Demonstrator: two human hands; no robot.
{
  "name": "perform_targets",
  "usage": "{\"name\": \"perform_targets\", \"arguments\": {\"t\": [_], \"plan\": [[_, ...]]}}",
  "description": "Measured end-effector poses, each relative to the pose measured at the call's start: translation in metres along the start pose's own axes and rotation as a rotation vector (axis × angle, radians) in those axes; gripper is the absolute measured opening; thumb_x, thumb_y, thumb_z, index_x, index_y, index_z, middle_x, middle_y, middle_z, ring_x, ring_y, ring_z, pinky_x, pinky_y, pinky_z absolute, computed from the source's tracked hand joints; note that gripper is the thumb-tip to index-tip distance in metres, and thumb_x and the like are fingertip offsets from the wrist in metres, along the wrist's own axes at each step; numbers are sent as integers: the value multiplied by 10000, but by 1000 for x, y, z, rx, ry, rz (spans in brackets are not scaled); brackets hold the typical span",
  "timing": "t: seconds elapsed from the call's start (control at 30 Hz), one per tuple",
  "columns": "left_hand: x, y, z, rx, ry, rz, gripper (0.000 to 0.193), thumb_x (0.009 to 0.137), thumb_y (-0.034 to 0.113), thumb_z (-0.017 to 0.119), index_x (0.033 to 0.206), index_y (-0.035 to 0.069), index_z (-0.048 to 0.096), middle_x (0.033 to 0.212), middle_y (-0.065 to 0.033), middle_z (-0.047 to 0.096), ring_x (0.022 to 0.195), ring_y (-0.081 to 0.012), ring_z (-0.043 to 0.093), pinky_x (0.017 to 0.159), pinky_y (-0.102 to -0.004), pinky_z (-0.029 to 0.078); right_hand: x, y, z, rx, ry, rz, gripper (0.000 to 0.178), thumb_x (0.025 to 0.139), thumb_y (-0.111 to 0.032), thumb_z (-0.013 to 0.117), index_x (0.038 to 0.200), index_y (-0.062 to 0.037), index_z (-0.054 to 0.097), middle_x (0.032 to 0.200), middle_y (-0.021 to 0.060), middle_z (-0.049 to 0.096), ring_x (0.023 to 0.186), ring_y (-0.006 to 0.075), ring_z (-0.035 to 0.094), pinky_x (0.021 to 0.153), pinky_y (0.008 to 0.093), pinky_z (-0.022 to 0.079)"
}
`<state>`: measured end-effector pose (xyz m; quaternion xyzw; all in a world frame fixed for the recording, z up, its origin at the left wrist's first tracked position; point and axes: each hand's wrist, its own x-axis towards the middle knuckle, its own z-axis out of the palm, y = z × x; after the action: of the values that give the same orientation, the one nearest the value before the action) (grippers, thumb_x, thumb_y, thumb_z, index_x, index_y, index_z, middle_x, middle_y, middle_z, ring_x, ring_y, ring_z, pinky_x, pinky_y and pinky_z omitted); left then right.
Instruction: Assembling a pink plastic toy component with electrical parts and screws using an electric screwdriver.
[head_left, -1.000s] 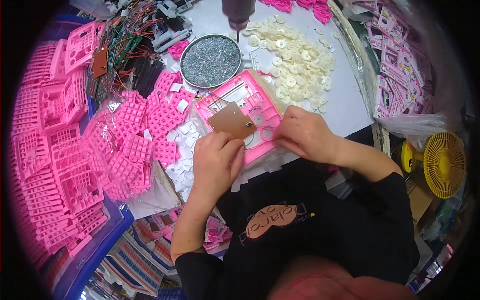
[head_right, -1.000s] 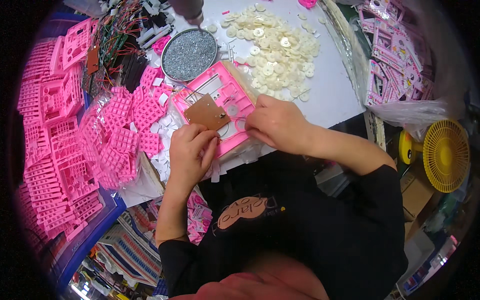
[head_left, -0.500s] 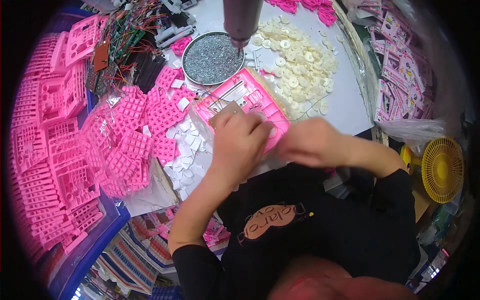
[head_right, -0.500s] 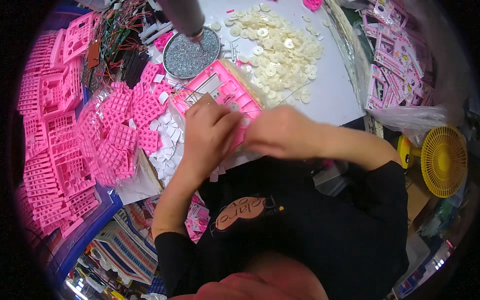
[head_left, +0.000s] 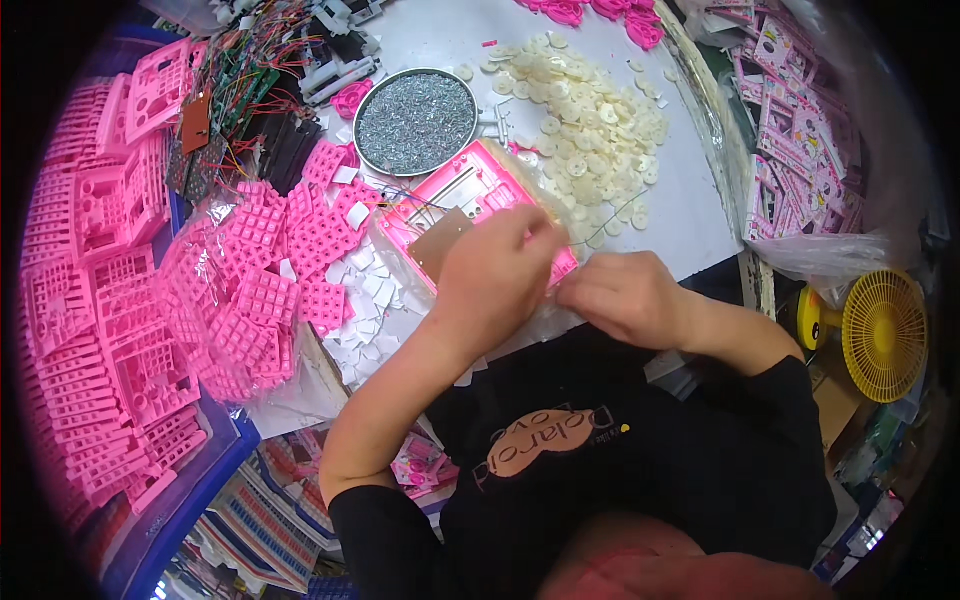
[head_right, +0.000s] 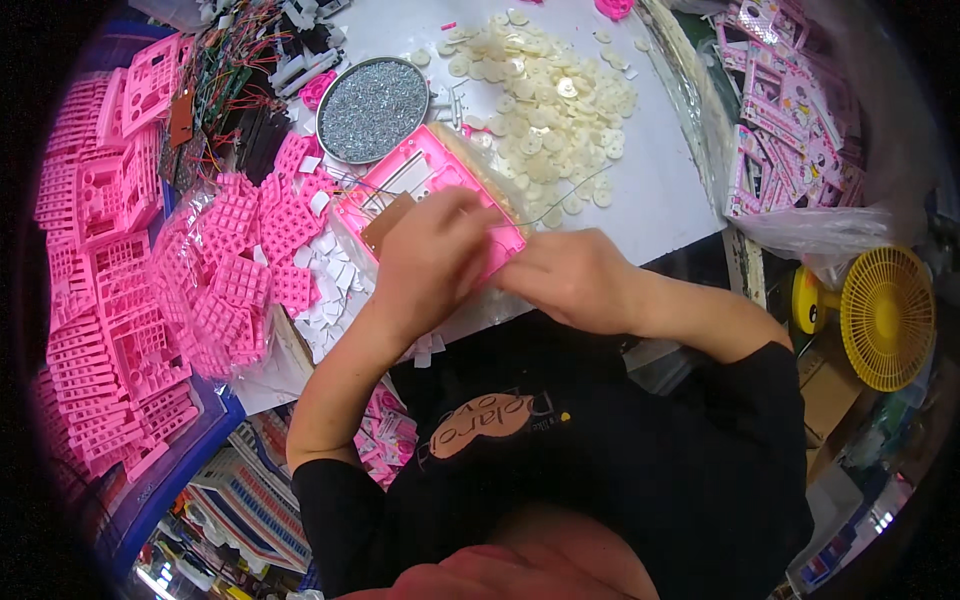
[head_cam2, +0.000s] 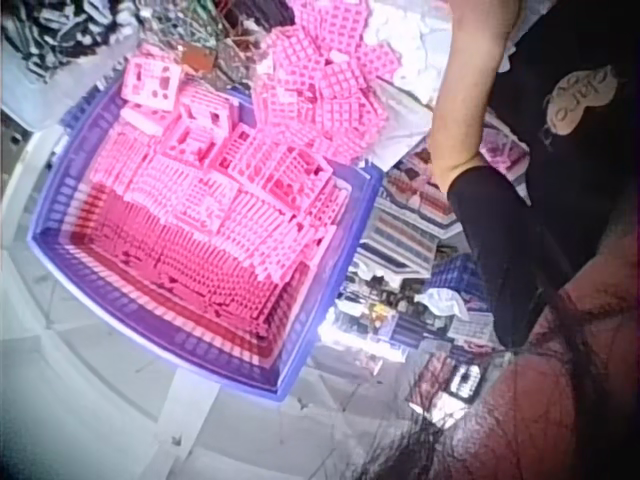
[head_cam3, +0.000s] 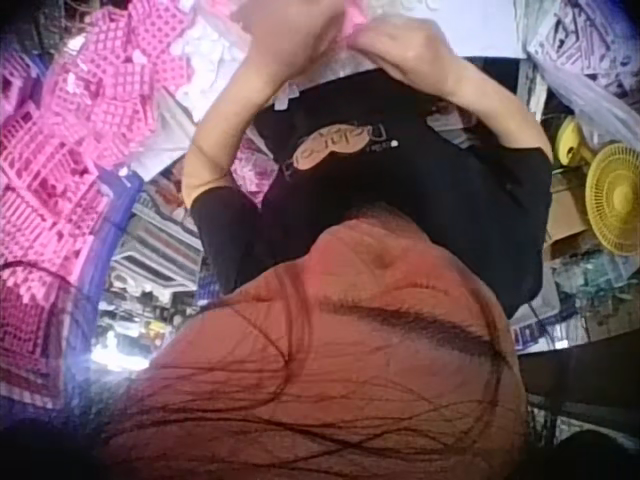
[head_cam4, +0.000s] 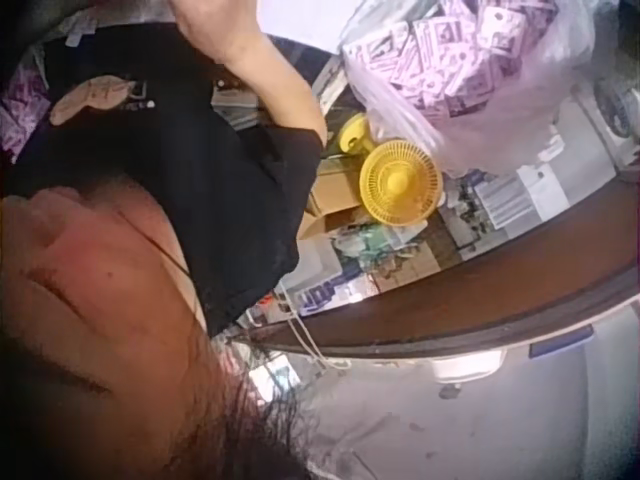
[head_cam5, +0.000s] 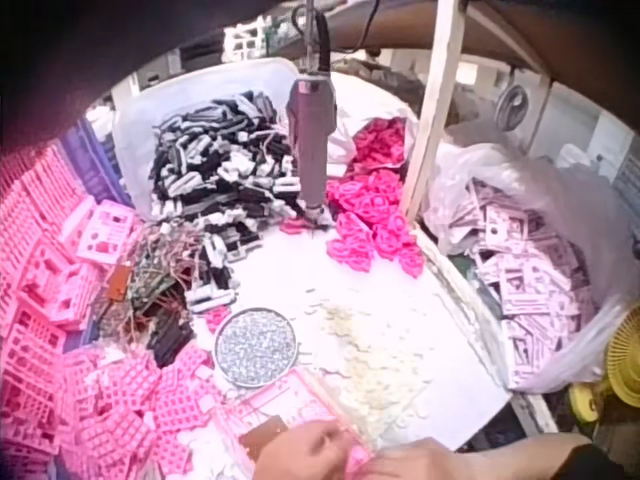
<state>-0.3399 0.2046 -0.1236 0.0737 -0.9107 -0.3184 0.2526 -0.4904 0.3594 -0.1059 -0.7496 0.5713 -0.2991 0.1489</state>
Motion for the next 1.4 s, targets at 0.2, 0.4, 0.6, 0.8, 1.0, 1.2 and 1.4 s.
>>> {"name": "perform_targets", "arguments": {"t": [0.2, 0.4, 0.6, 0.8, 1.0, 1.2, 1.4], "plan": [[-1, -16, 9, 206, -306, 253, 116, 792, 150, 674, 899, 106, 678, 858, -40, 595, 829, -235, 613, 825, -396, 471, 0, -13, 17, 71, -140, -122, 242, 751, -90, 653, 992, -90, 633, 837, 42, 606, 792, 238, 630, 610, 345, 527], [-5, 8, -7, -126, 74, -249, 287, 847, 137, 724, 1093, 19, 636, 963, -124, 620, 836, -329, 600, 754, -448, 493, 5, 1, -1, -43, -20, -14, 244, 762, -75, 661, 1005, -92, 651, 895, 43, 655, 811, 245, 644, 627, 345, 539], [-58, 26, 8, 63, -35, -178, 344, 766, 67, 786, 1072, 41, 630, 871, -109, 610, 742, -306, 600, 648, -390, 499, 15, 20, -5, 67, -149, 86, 257, 841, -65, 685, 1090, -95, 629, 887, 78, 667, 864, 301, 647, 691, 427, 533], [-68, 22, 12, 119, -24, -174, 169, 788, 59, 747, 935, 58, 663, 831, -83, 616, 762, -286, 629, 646, -394, 505, 34, 26, -17, 184, -225, 147, 276, 810, -26, 725, 1073, -44, 642, 889, 117, 647, 829, 334, 647, 707, 413, 530], [-71, 18, 10, 105, -35, -155, 167, 784, 61, 730, 937, 65, 665, 827, -90, 601, 752, -291, 622, 639, -401, 504, 30, 17, -9, 24, -212, -94, 266, 773, -39, 683, 1028, -63, 615, 927, 84, 663, 873, 298, 633, 737, 404, 543], [-73, 13, 9, 106, -48, -132, 170, 779, 71, 730, 936, 81, 667, 822, -80, 587, 738, -291, 614, 619, -411, 496, 15, 39, 4, 88, -126, -186, 193, 772, -24, 693, 947, -60, 620, 905, 72, 637, 880, 274, 616, 712, 375, 540], [-68, 13, 7, 108, -69, -117, 254, 781, 77, 719, 1029, 115, 682, 771, -54, 538, 703, -259, 594, 580, -396, 474, 23, 40, -1, 149, -81, -67, 226, 756, -53, 788, 936, -61, 652, 920, 76, 639, 871, 280, 594, 767, 402, 512]]}}
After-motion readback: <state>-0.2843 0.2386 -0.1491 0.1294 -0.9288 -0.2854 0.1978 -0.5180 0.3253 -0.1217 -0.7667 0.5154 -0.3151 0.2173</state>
